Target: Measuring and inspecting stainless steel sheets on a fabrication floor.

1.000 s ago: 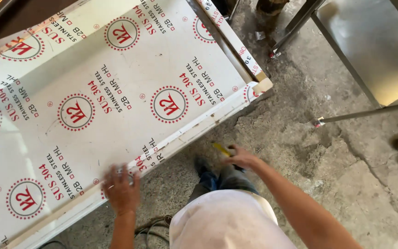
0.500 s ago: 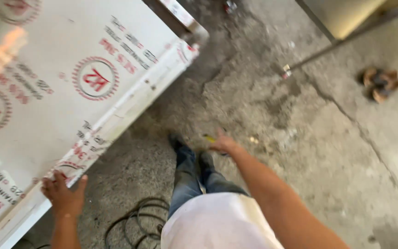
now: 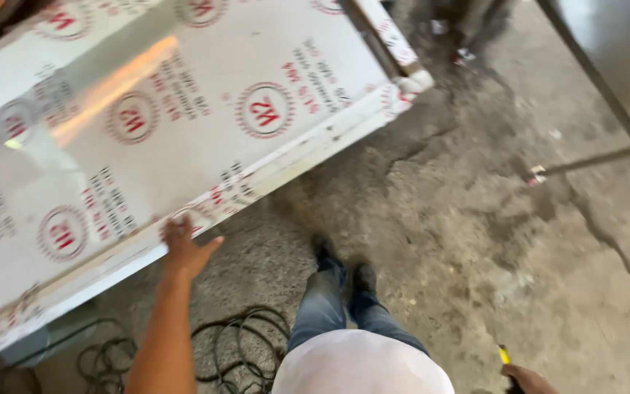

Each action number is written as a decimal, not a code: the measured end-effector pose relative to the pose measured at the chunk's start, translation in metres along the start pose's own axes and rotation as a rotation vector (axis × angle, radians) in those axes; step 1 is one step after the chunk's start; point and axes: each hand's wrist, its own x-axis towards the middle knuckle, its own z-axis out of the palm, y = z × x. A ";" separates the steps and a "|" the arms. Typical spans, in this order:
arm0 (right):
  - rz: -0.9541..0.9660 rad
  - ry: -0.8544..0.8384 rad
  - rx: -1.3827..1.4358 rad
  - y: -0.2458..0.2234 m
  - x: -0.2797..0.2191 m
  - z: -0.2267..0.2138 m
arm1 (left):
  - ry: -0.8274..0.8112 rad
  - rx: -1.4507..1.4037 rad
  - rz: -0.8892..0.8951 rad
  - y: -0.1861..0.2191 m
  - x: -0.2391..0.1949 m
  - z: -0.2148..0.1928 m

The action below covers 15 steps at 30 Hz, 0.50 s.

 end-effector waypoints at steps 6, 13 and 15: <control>-0.273 -0.026 -0.112 -0.134 -0.183 0.203 | 0.148 0.035 0.112 -0.021 0.015 0.013; -0.627 -0.207 -0.016 -0.306 -0.285 0.322 | 0.069 0.056 0.116 -0.017 -0.003 -0.050; -0.840 -0.197 -0.163 -0.353 -0.297 0.354 | -0.065 0.035 0.092 -0.019 -0.011 -0.087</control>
